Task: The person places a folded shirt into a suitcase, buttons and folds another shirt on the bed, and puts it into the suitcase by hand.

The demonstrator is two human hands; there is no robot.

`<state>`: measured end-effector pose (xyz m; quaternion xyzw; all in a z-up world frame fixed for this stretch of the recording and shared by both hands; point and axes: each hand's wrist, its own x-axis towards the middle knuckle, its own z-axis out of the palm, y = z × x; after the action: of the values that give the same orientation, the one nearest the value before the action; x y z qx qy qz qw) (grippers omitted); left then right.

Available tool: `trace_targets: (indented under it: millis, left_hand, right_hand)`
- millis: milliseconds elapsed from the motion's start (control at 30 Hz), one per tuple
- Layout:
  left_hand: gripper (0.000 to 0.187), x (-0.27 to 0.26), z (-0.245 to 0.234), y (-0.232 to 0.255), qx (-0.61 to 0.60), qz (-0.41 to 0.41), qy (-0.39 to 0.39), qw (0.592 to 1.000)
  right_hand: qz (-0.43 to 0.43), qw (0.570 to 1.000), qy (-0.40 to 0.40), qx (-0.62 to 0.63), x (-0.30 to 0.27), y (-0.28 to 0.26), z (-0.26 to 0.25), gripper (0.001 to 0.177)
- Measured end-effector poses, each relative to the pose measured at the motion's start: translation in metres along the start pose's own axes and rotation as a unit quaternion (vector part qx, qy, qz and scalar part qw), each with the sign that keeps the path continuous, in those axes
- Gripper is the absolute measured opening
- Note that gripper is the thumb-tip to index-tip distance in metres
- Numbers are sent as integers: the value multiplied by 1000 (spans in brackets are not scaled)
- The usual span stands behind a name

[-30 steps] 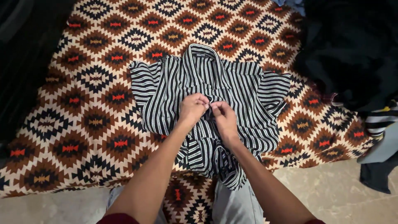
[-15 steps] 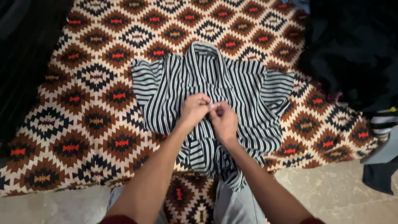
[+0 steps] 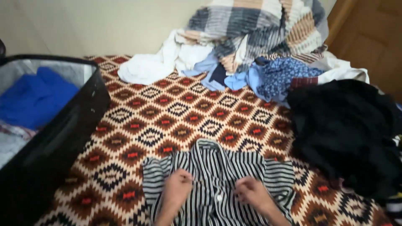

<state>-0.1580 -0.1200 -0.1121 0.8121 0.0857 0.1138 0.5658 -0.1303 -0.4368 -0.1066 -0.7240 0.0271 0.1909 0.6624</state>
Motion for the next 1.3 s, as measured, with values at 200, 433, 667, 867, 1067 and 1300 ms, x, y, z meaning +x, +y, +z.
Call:
trace_targets:
  millis: [200, 433, 667, 867, 1067, 1300]
  left_hand:
    - [45, 85, -105, 45, 359, -93, 2, 929]
    - [20, 160, -121, 10, 434, -165, -100, 880]
    - [40, 325, -169, 79, -224, 16, 162, 961]
    - [35, 213, -102, -2, 51, -67, 2, 996]
    - [56, -29, -49, 35, 192, -268, -132, 935]
    - [61, -123, -16, 49, 117, -201, -62, 971]
  right_hand:
    - [-144, 883, 189, -405, 58, -50, -103, 61]
    - [71, 910, 51, -405, 146, -38, -159, 36]
    - [-160, 956, 246, 23, 197, -240, -174, 32]
    - [-120, 943, 166, -262, 122, -160, -131, 44]
    - [-44, 833, 173, -523, -48, -4, -72, 77]
    - [-45, 939, 202, -273, -128, 88, -57, 53]
